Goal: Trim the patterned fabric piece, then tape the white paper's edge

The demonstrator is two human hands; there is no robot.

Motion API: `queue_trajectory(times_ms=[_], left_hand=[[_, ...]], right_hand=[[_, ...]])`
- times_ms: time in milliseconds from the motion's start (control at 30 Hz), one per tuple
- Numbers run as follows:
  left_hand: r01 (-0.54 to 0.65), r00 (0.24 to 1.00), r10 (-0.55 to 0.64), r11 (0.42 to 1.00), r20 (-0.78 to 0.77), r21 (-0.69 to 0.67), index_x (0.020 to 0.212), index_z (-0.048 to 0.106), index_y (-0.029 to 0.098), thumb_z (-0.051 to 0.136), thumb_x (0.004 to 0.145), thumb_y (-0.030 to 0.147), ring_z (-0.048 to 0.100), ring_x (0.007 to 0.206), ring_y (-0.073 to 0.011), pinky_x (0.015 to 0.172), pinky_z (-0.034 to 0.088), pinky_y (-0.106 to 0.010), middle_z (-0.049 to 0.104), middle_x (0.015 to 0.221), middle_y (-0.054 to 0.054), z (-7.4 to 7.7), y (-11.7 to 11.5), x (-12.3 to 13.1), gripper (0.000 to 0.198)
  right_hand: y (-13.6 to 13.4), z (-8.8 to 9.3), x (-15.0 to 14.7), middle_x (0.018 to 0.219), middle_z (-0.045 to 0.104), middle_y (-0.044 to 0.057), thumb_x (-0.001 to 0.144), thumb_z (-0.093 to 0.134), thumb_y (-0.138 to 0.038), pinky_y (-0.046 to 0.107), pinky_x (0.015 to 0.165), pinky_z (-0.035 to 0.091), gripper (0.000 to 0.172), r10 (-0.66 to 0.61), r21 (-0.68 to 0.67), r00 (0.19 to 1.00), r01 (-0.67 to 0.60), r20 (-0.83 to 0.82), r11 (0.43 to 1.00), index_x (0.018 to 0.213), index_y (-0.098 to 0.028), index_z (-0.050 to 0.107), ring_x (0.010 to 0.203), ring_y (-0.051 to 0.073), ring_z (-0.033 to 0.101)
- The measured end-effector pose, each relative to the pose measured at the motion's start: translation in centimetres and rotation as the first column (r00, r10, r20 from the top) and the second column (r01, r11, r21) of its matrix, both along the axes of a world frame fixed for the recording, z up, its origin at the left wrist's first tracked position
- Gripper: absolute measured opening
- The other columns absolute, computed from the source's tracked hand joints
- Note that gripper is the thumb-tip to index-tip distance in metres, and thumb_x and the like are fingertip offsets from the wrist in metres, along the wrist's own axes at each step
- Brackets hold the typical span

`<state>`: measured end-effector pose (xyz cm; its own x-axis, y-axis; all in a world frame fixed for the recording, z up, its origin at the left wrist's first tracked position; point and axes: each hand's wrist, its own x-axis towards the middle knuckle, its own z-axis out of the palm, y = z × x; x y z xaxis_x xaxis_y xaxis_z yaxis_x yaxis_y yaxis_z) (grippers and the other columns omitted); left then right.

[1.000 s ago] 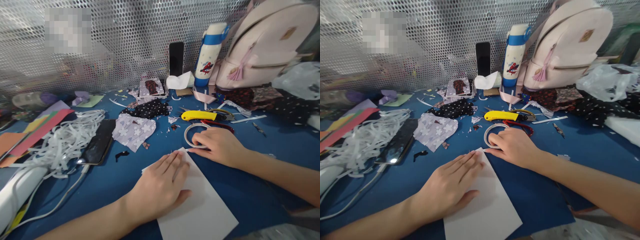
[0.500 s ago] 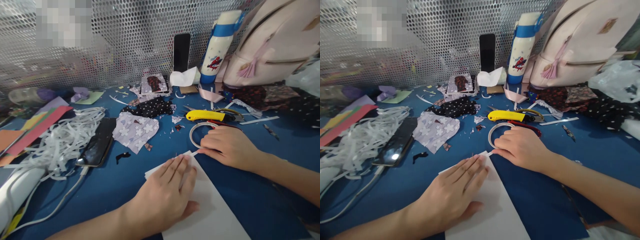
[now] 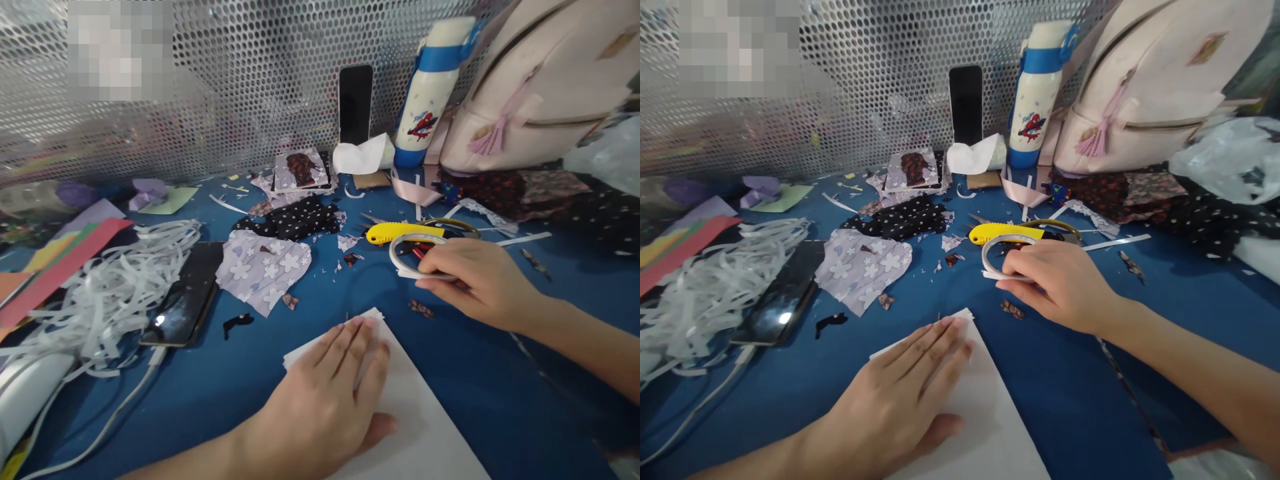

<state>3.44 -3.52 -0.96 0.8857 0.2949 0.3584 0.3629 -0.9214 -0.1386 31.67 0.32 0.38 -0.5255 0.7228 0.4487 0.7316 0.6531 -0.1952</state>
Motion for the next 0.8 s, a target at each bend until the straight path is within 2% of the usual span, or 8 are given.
queue_trajectory(times_ms=[167,367,567,667,733,800], left_hand=[[0.014,1.0,-0.014,0.999,-0.004,-0.029,0.131,0.057,0.003,0.029,0.107,0.041,0.065,0.123,-0.0303,0.1,0.057,-0.039,0.064,0.133,-0.021,0.5,0.2,0.0,0.052],[0.047,0.989,-0.015,0.974,0.145,-0.223,0.129,0.054,0.009,0.036,0.108,0.034,0.071,0.11,-0.0205,0.088,0.061,-0.032,0.073,0.119,-0.014,2.1,2.3,-0.8,0.038],[-0.062,0.97,0.084,0.993,0.228,-0.099,0.104,0.063,0.015,0.052,0.103,0.032,0.073,0.078,-0.0177,0.068,0.056,-0.028,0.075,0.088,-0.003,3.4,4.1,-2.1,0.02],[-0.068,0.978,0.048,0.993,0.201,0.093,0.093,0.063,0.015,0.055,0.102,0.033,0.068,0.071,-0.0173,0.063,0.049,-0.028,0.07,0.078,-0.002,3.9,4.3,-2.2,0.022],[-0.045,0.99,0.009,0.968,0.144,0.247,0.09,0.062,0.015,0.054,0.102,0.033,0.064,0.068,-0.0171,0.06,0.044,-0.029,0.067,0.074,-0.002,4.2,4.1,-2.0,0.023],[-0.012,0.996,-0.019,0.938,0.085,0.347,0.086,0.062,0.016,0.055,0.101,0.032,0.059,0.064,-0.0164,0.057,0.039,-0.03,0.064,0.07,-0.001,4.5,4.0,-1.9,0.023]], right_hand=[[-0.2,0.1,-0.4,0.068,0.059,-0.001,0.1,0.047,-0.027,0.028,0.064,0.041,0.016,0.053,-0.073,0.998,-0.054,-0.023,0.996,0.087,-0.021,0.054,0.065,0.015,0.055],[-0.2,-0.2,-0.5,0.082,0.068,0.004,0.1,0.047,-0.03,0.029,0.069,0.045,0.016,0.051,-0.108,0.996,-0.058,-0.068,0.992,0.092,-0.021,0.058,0.074,0.018,0.063],[-0.4,0.3,-1.3,0.081,0.068,0.004,0.102,0.046,-0.032,0.028,0.068,0.043,0.02,0.085,-0.043,0.994,-0.088,-0.073,0.995,0.093,-0.021,0.06,0.074,0.017,0.062],[-1.1,1.4,-2.5,0.077,0.067,0.003,0.102,0.048,-0.034,0.027,0.067,0.041,0.021,0.153,-0.075,0.987,-0.156,-0.047,0.985,0.092,-0.02,0.061,0.071,0.017,0.061],[-1.6,2.1,-3.6,0.079,0.068,0.002,0.102,0.049,-0.034,0.027,0.068,0.04,0.021,0.196,-0.118,0.979,-0.201,-0.053,0.972,0.093,-0.02,0.061,0.073,0.016,0.061],[-1.9,2.6,-4.7,0.08,0.069,0.002,0.103,0.048,-0.036,0.026,0.068,0.039,0.023,0.233,-0.151,0.97,-0.241,-0.066,0.959,0.093,-0.019,0.061,0.073,0.016,0.061]])
